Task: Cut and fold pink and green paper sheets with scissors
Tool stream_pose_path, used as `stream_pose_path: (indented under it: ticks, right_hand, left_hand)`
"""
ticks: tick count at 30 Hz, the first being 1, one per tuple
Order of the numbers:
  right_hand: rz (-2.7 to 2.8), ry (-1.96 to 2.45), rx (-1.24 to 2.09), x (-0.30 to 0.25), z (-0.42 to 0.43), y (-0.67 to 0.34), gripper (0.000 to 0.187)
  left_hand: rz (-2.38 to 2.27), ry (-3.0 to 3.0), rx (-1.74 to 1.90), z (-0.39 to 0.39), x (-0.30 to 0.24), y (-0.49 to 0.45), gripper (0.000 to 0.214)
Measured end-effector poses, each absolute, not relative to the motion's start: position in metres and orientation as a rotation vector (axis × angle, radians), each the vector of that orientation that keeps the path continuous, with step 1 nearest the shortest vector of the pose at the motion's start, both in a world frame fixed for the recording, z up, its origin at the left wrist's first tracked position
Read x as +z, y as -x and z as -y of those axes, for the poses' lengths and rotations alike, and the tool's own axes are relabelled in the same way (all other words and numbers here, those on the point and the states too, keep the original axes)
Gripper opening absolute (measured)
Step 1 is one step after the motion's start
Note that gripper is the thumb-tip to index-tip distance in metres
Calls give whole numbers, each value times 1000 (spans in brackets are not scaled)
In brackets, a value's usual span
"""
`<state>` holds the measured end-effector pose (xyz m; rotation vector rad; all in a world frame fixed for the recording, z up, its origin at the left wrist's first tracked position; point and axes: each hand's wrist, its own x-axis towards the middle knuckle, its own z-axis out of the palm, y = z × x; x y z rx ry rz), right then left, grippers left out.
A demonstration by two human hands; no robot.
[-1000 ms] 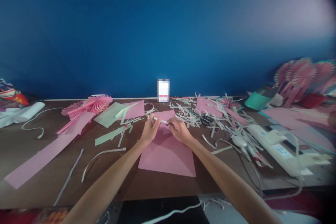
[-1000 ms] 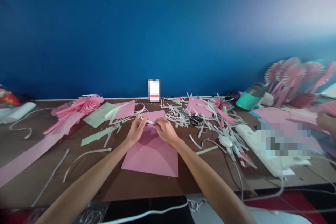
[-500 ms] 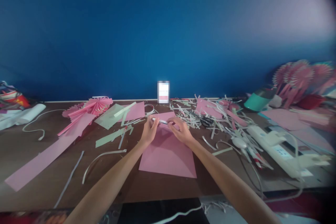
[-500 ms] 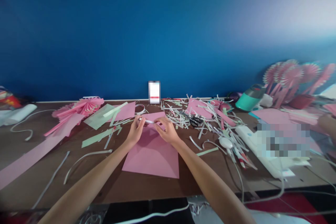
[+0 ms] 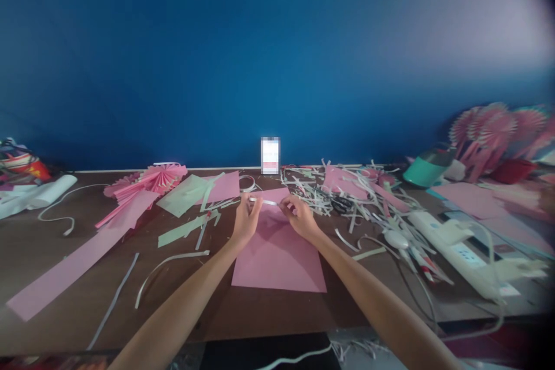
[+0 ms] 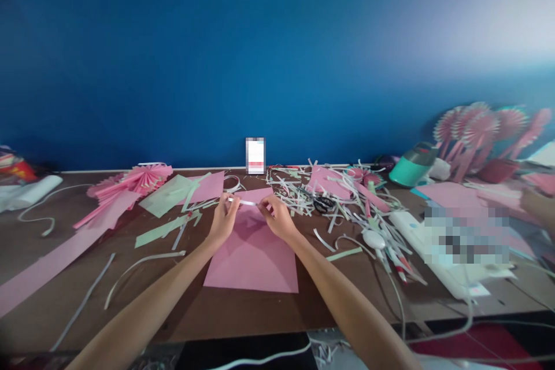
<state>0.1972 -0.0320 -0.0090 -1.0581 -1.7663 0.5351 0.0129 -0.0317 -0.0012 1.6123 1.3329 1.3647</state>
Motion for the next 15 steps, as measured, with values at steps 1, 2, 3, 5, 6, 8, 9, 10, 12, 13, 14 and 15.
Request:
stream_pose_path:
  ticks: [1,2,3,5,6,8,9,10,12,13,14,15]
  right_hand:
    - [1767,1058,559,-10,31,-197,16]
    - [1765,1055,584,-10,31,-197,16]
    - [1760,1050,608,-11,30,-197,15]
    - [1749,1035,650,-11,29,-197,15]
    - [1745,1024,667,-11,29,-198,15]
    - [1747,987,696,-10,29,-197,14]
    - [1756,965,710,-9,30,-197,14]
    - [1770,946,728,-8,30,-196,14]
    - [1795,924,758,-7,32,-194,14]
    - [1799,922,759,-7,33,-193,14]
    - [1795,925,745,-7,34,-192,15]
    - [1785,933,716,-8,34,-192,16]
  left_hand:
    - [-1334,-1608,1372,32,-1,-13,30]
    - [-1331,-1606,1380,32,-2,-13,30]
    - [-1326,-1607,1387,32,-2,-13,30]
    - [-1316,-1616,1394,32,-3,-13,30]
    - [-1316,-1618,1398,31,-4,-13,30]
    - [-1322,-1609,1398,29,-5,-11,31]
    - [-1322,-1598,1394,28,-6,-10,32]
    - [-1323,-1585,1391,26,-8,-9,33]
    - [-1335,-1528,1410,22,-12,-7,36]
    - [-1337,-1482,1430,20,-14,-7,36]
    - [-1329,-1427,1455,17,-16,-6,37]
    - [-1309,-1373,1478,15,-19,-6,38]
